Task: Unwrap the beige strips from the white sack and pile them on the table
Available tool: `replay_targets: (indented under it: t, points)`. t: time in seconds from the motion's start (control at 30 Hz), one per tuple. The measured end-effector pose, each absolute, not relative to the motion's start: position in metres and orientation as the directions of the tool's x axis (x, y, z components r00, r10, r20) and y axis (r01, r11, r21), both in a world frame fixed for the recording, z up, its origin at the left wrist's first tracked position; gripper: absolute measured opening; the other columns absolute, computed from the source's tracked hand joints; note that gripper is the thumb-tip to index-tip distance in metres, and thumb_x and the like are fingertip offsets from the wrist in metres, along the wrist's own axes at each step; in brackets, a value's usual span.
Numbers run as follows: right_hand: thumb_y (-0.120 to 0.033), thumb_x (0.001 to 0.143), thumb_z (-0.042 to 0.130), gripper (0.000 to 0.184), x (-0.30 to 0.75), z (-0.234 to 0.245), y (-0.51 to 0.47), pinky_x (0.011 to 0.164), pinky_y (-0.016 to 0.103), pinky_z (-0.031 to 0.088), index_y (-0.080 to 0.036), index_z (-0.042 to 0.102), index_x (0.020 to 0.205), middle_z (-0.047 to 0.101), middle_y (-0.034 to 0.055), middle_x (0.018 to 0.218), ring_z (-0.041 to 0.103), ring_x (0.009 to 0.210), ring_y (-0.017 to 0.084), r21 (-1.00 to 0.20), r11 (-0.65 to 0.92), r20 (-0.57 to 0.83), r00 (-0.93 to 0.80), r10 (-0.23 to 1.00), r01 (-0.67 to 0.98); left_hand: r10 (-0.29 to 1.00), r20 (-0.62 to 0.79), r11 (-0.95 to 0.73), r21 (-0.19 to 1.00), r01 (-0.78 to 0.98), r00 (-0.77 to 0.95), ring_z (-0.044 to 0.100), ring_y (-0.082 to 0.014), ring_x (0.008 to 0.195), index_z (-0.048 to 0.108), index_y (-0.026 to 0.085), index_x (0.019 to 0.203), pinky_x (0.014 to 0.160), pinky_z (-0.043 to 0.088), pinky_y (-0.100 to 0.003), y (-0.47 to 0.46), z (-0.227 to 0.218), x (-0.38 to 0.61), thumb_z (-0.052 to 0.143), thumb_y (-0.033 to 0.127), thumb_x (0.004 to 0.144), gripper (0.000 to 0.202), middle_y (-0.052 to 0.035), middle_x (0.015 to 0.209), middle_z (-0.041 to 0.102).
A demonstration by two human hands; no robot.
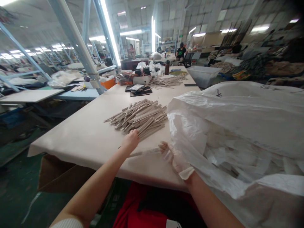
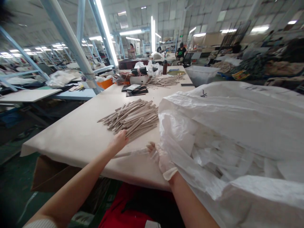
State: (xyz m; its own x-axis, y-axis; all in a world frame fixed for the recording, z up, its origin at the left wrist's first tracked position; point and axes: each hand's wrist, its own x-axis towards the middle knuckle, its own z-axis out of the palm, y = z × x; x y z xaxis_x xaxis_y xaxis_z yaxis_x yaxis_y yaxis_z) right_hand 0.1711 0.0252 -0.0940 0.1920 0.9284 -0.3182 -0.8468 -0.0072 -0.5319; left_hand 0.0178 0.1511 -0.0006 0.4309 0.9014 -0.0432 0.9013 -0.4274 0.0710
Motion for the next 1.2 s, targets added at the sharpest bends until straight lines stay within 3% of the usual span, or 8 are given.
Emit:
replay_targets:
  t: [0.13,0.23,0.3,0.53,0.67,0.83,1.0,1.2]
  points:
    - [-0.030,0.076,0.059,0.015,0.171,-0.086,0.021,0.071,0.026,0.049,-0.022,0.066,0.086,0.070,0.0003,0.086,0.062,0.079,0.013,-0.337,-0.060,-0.380,0.077,0.922,-0.940,0.861,-0.130,-0.420,0.361,0.833,0.491,0.057,-0.0117,0.060,0.050,0.015,0.093,0.055,0.043,-0.021,0.118,0.007,0.014,0.046,0.027,0.079,0.019,0.0000,0.069,0.058]
    - [-0.030,0.075,0.060,0.015,0.168,-0.081,0.021,0.076,0.030,0.048,-0.023,0.065,0.087,0.069,-0.0008,0.087,0.061,0.082,0.015,-0.304,-0.046,-0.282,0.044,0.958,-0.951,0.799,-0.242,-0.188,0.769,0.611,0.550,0.045,-0.0070,0.046,0.051,0.014,0.091,0.045,0.037,-0.018,0.083,-0.005,0.023,0.056,0.032,0.070,0.028,0.0059,0.058,0.049]
    - [-0.032,0.073,0.061,0.016,0.166,-0.077,0.020,0.078,0.033,0.046,-0.024,0.065,0.087,0.069,-0.0004,0.089,0.060,0.084,0.017,-0.342,-0.026,-0.192,0.042,0.980,-0.939,0.773,-0.296,-0.034,0.864,0.502,0.561,0.039,-0.0054,0.043,0.051,0.014,0.088,0.041,0.033,-0.018,0.064,-0.014,0.031,0.060,0.033,0.066,0.031,0.0074,0.055,0.044]
    - [-0.045,0.068,0.065,0.030,0.162,-0.062,-0.011,0.070,0.031,0.044,-0.024,0.066,0.090,0.066,0.0023,0.095,0.056,0.087,0.020,-0.728,-0.092,-0.201,0.083,0.976,-0.679,0.777,-0.367,-0.019,0.799,0.601,0.512,0.037,-0.0063,0.040,0.047,0.017,0.064,0.041,0.029,-0.019,0.055,-0.014,0.042,0.054,0.030,0.067,0.015,0.0077,0.044,0.041]
    - [-0.044,0.065,0.068,0.028,0.166,-0.070,-0.022,0.054,0.024,0.035,-0.017,0.061,0.061,0.059,-0.0012,0.059,0.049,0.057,0.011,-0.879,-0.130,-0.253,0.219,0.942,-0.459,0.723,-0.363,-0.044,0.825,0.563,0.588,0.037,-0.0066,0.041,0.046,0.017,0.068,0.042,0.029,-0.019,0.056,-0.002,0.037,0.053,0.038,0.071,0.022,0.0079,0.045,0.042]
    - [-0.042,0.060,0.073,0.034,0.185,-0.076,-0.009,0.043,0.020,0.028,-0.017,0.051,0.052,0.048,-0.0061,0.045,0.038,0.044,0.006,-0.717,-0.007,-0.306,0.305,0.902,-0.697,0.717,-0.343,-0.054,0.841,0.539,0.607,0.038,-0.0080,0.044,0.042,0.018,0.062,0.050,0.034,-0.021,0.047,0.008,0.014,0.040,0.047,0.080,0.034,0.0058,0.045,0.042]
    - [-0.032,0.050,0.080,0.032,0.195,-0.076,-0.003,0.045,0.018,0.038,-0.018,0.060,0.069,0.061,-0.0047,0.061,0.053,0.052,0.007,-0.532,-0.020,-0.418,0.242,0.876,-0.847,0.691,-0.426,0.043,0.831,0.555,0.584,0.046,-0.0102,0.048,0.047,0.016,0.061,0.054,0.037,-0.023,0.044,0.015,-0.009,0.046,0.042,0.077,0.031,0.0028,0.048,0.049]
    - [-0.034,0.053,0.079,0.031,0.192,-0.074,-0.002,0.040,0.017,0.037,-0.018,0.053,0.056,0.052,-0.0066,0.047,0.045,0.042,0.005,-0.506,-0.019,-0.400,0.215,0.891,-0.862,0.623,-0.518,0.190,0.827,0.529,0.586,0.048,-0.0097,0.048,0.053,0.013,0.063,0.053,0.037,-0.022,0.036,0.023,-0.012,0.055,0.045,0.073,0.033,0.0013,0.052,0.053]
